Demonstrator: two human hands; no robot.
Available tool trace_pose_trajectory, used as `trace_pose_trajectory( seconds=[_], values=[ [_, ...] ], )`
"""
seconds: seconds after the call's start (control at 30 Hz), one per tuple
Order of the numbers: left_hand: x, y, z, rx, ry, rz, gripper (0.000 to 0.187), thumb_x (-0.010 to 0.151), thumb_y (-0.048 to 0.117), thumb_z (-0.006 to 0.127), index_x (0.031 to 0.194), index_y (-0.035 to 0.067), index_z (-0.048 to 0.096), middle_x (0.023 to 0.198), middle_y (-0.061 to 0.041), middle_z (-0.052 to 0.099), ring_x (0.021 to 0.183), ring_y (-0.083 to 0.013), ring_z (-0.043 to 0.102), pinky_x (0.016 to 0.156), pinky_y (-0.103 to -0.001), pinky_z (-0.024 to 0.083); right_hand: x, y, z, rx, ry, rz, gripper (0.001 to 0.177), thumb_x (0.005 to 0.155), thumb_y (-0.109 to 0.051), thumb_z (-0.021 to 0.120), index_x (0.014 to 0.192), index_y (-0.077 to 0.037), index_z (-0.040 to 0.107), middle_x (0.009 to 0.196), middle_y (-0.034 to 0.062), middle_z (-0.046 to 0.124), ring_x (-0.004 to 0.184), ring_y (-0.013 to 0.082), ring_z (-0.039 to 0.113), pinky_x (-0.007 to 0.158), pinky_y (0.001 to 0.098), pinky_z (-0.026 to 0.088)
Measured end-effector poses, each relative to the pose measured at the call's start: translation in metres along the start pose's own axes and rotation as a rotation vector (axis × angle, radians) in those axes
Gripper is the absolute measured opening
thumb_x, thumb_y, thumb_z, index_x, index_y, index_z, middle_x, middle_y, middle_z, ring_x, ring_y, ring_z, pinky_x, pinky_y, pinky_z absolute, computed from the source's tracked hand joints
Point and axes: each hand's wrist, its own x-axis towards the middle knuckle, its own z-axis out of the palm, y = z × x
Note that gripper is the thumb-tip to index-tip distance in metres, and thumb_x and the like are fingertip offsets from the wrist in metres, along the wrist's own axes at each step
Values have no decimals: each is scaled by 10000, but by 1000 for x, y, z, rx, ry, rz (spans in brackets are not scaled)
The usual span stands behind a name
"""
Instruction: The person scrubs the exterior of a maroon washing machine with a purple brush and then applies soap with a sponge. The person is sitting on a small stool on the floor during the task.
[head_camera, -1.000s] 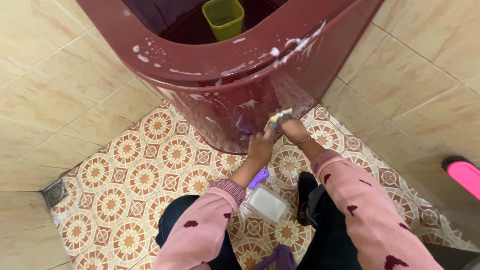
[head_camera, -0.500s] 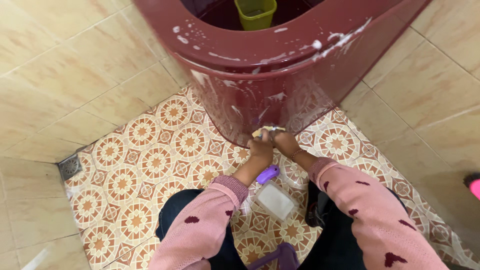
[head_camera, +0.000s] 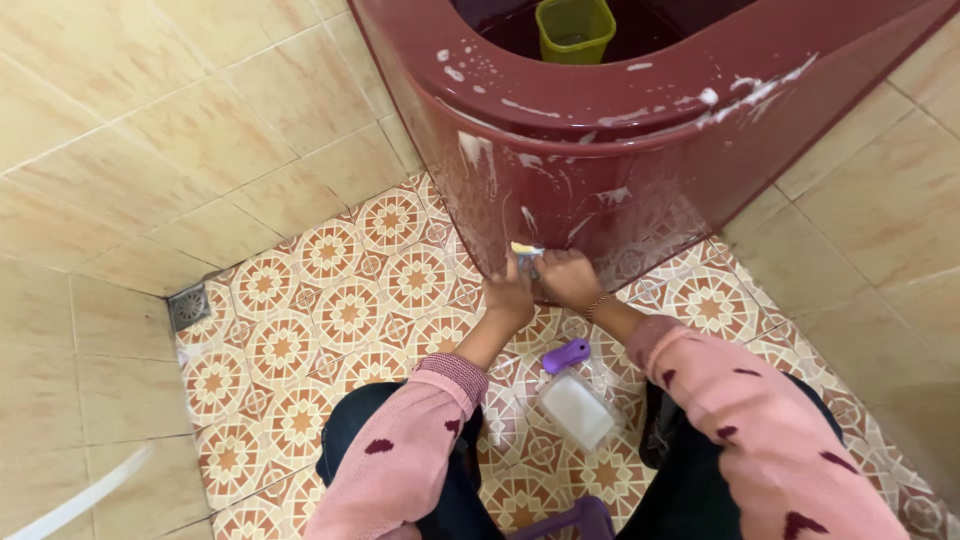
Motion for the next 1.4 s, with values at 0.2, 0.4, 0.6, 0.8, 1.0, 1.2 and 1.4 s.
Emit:
trace_pose_trajectory(
  seconds=[0.2,0.4,0.6,0.8,1.0,1.2,1.4],
  values=[
    [-51,39,-59,-373,585,100,644,879,225,640,1427,-74,480,1417,-288,428,1304,-442,448,1125,-617,264,18,12,-107,-159,166,-96,101,824,-170,645,905,-116,624,839,28,634,840,190,649,761,353,495],
    [-105,27,-163,-598,890,178,356,867,133,667,1216,64,660,1314,-148,564,1228,-313,544,1053,-525,355,44,24,-175,-217,375,-9,155,915,-164,696,860,-91,572,857,61,584,834,253,576,757,412,420],
    [-120,9,-181,-589,1058,288,457,871,37,637,1321,117,631,1390,-106,537,1282,-300,524,1080,-495,365,60,22,-170,-334,495,-65,309,955,-201,677,1257,-137,686,959,71,578,906,244,549,893,447,447],
    [-81,-15,-158,-622,1199,185,574,843,-45,608,1399,88,554,1468,-165,472,1348,-335,482,1145,-515,357,79,-1,-134,-483,381,-65,455,1057,-229,595,1507,-164,578,1118,20,574,1025,165,540,1027,399,387],
    [-34,-46,-115,-812,1255,142,585,874,-104,588,1434,60,558,1444,-144,489,1379,-338,501,1186,-438,414,107,-26,-77,-550,264,-72,446,1008,-265,597,1436,-138,605,1296,8,563,1212,153,487,1094,398,274],
    [14,-75,-59,-1274,916,102,543,925,-84,497,1444,68,548,1482,-158,501,1332,-304,533,1047,-340,503,119,-43,-26,-554,83,-136,460,874,-280,595,1303,-130,666,1411,-6,569,1314,132,461,1126,391,260],
    [27,-88,-14,-1436,534,50,449,984,64,486,1429,55,540,1397,-192,618,1265,-306,610,1069,-392,494,105,-46,36,-436,-94,-185,352,825,-249,611,1129,-141,753,1463,-19,540,1342,133,440,1086,312,287]
  ],
)
